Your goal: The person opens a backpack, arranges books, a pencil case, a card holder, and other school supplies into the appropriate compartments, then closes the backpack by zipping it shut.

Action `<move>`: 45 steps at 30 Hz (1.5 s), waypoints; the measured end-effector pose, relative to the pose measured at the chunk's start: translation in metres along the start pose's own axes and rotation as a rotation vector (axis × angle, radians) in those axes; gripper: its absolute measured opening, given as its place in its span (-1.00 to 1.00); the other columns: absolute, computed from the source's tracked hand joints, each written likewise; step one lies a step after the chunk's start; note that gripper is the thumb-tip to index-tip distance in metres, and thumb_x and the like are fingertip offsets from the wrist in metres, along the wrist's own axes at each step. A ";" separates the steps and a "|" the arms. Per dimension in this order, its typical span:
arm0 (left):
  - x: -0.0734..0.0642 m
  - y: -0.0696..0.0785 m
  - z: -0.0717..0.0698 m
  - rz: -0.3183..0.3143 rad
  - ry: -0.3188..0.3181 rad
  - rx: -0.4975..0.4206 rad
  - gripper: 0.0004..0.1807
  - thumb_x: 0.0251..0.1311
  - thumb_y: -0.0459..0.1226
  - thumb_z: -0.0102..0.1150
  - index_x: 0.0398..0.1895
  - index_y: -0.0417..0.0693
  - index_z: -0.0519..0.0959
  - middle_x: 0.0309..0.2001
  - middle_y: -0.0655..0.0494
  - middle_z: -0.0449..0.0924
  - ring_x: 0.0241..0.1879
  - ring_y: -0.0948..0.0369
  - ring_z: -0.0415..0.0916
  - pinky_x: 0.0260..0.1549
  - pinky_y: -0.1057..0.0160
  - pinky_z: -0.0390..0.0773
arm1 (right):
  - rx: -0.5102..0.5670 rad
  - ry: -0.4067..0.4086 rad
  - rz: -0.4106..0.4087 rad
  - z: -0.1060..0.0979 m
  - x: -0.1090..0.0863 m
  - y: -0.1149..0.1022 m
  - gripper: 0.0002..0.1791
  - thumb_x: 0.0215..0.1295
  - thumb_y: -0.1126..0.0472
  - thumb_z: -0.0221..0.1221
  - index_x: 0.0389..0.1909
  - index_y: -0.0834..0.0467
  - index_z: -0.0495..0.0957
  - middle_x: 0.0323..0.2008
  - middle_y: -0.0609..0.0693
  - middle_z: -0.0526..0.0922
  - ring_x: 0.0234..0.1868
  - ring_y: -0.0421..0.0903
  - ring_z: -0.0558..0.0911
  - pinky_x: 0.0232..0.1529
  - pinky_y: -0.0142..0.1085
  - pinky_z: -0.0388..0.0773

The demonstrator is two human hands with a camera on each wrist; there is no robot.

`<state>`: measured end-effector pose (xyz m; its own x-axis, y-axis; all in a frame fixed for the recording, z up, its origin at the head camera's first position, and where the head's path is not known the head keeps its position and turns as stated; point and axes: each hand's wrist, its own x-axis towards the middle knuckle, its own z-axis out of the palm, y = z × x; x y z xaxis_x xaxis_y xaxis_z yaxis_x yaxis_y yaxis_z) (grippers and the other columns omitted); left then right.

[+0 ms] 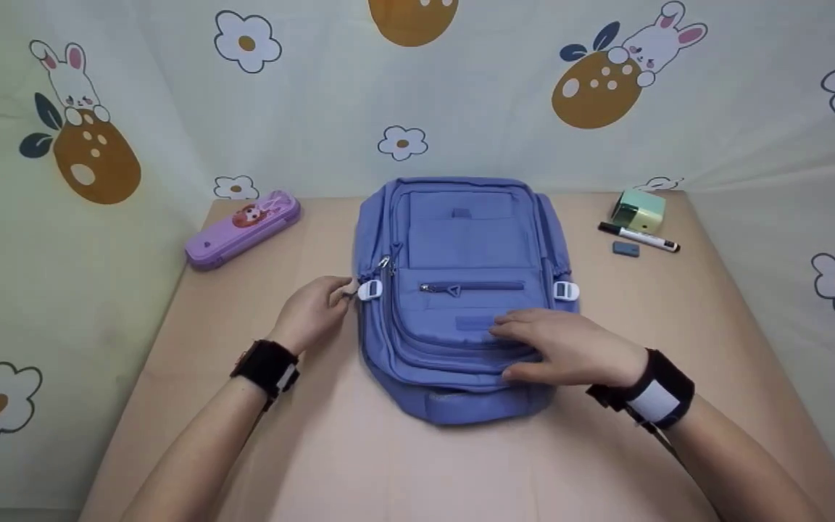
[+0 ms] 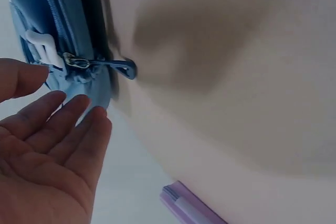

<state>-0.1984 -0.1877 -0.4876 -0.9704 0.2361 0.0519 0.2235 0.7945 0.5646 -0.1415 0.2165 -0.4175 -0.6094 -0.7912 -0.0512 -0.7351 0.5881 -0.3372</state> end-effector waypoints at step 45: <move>0.018 -0.008 0.020 -0.045 0.113 -0.075 -0.89 0.34 -0.32 0.25 -0.17 -0.12 0.72 -0.21 0.01 0.71 -0.18 0.05 0.63 -0.08 0.02 0.56 | -0.181 -0.193 0.076 0.031 0.177 -0.028 -0.08 0.43 -0.25 0.14 0.58 0.21 0.11 0.60 0.15 0.04 0.60 0.11 0.01 0.53 -0.08 0.04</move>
<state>-0.2162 -0.1785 -0.5081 -0.9843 0.1335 0.1154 0.1765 0.7580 0.6280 -0.2197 0.0549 -0.4466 -0.6101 -0.7505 -0.2539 -0.7409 0.6540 -0.1527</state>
